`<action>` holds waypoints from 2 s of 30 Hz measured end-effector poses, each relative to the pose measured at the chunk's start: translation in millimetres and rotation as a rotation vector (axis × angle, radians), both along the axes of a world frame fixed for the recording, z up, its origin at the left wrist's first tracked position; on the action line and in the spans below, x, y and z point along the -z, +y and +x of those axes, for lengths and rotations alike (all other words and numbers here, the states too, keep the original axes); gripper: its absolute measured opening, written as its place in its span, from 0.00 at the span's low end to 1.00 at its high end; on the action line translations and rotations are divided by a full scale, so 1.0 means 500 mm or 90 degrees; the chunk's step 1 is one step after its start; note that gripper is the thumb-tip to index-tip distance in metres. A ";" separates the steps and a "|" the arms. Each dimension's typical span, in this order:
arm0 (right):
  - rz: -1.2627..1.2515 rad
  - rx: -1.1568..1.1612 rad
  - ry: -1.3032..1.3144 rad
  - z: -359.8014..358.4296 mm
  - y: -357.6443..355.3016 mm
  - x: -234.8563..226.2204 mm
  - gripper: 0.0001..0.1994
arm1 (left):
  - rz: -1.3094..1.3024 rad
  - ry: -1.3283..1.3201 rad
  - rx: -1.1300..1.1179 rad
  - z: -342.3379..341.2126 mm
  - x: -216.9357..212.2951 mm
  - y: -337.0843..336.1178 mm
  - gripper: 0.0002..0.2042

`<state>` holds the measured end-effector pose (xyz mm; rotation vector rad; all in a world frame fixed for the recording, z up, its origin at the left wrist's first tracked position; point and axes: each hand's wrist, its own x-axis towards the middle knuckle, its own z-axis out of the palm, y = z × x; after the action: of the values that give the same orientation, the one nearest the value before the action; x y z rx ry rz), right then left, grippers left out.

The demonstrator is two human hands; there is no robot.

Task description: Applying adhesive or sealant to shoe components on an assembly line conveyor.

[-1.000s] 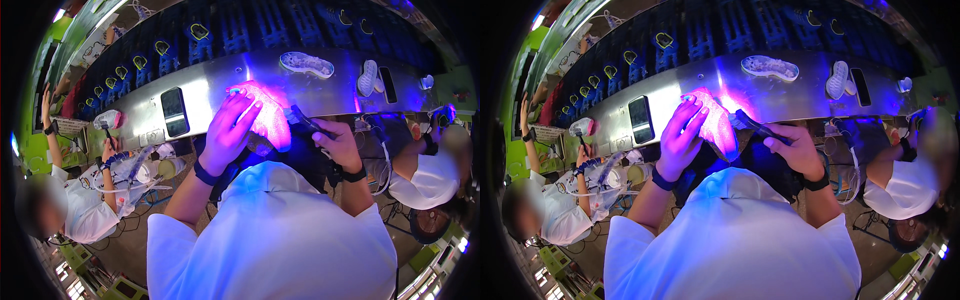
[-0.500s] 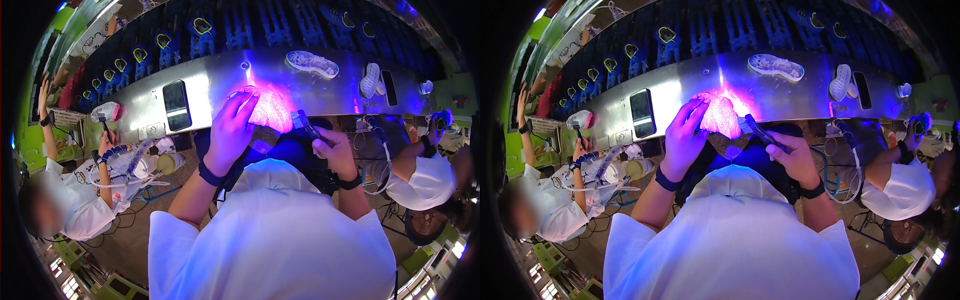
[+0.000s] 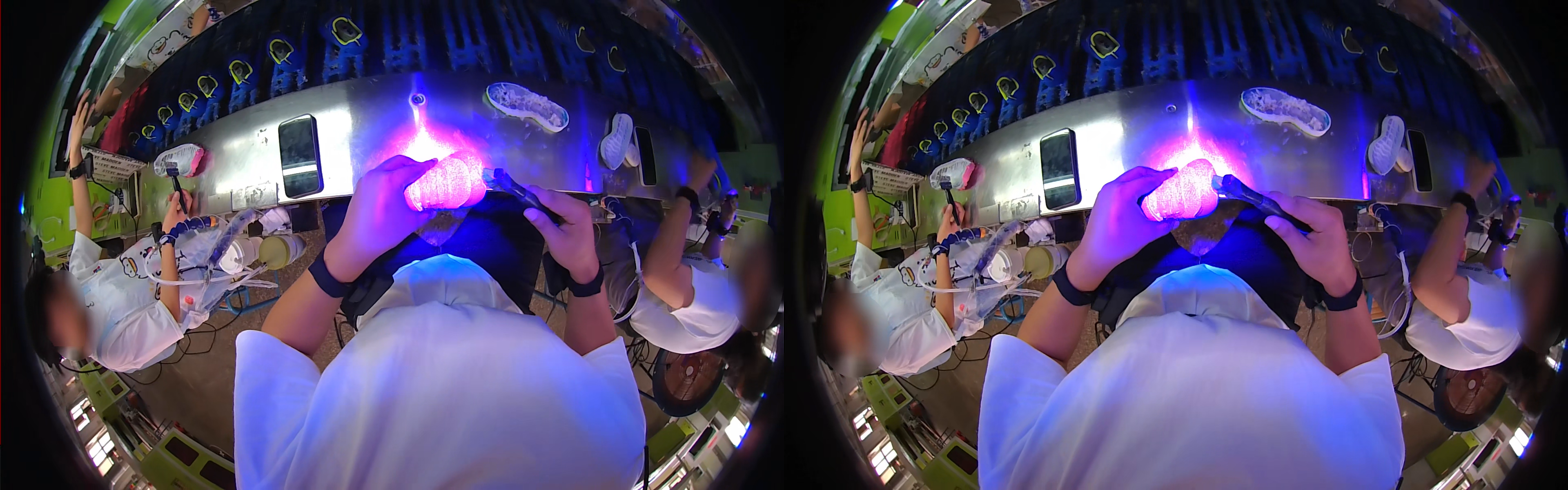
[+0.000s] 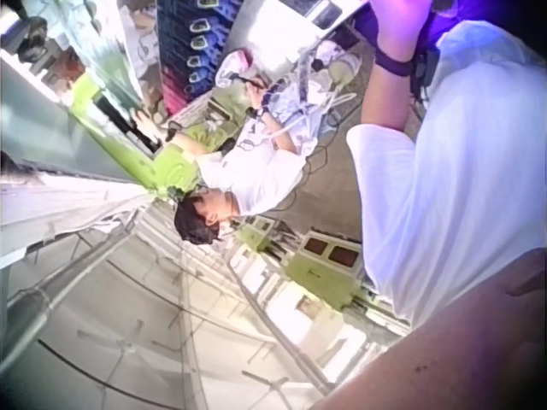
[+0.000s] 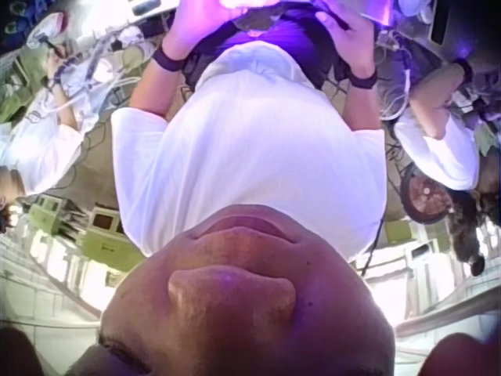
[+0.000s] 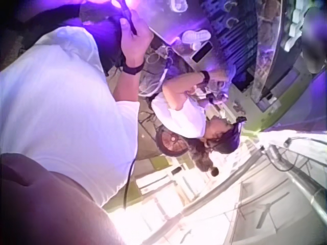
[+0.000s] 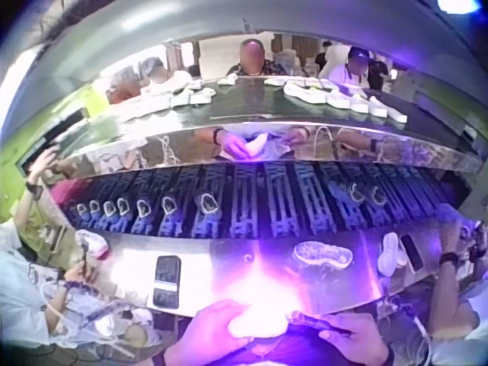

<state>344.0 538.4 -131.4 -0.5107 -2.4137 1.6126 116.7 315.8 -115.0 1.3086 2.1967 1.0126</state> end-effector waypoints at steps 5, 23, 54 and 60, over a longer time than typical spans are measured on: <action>-0.160 0.070 0.014 -0.001 -0.003 0.052 0.19 | -0.031 -0.158 0.016 0.010 0.008 0.009 0.36; -0.105 0.032 -0.047 -0.016 0.037 0.025 0.18 | -0.056 -0.516 -0.063 0.039 -0.003 0.038 0.16; -0.166 0.007 -0.085 0.064 0.057 0.045 0.19 | 0.047 -0.572 -0.217 0.046 0.060 0.095 0.14; 0.010 0.051 -0.067 0.034 0.052 0.004 0.18 | 0.045 -0.689 -0.280 0.057 0.060 0.097 0.13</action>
<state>361.2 564.5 -133.2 -0.6973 -2.4440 1.5698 145.3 364.3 -144.9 0.1186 1.5634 1.4832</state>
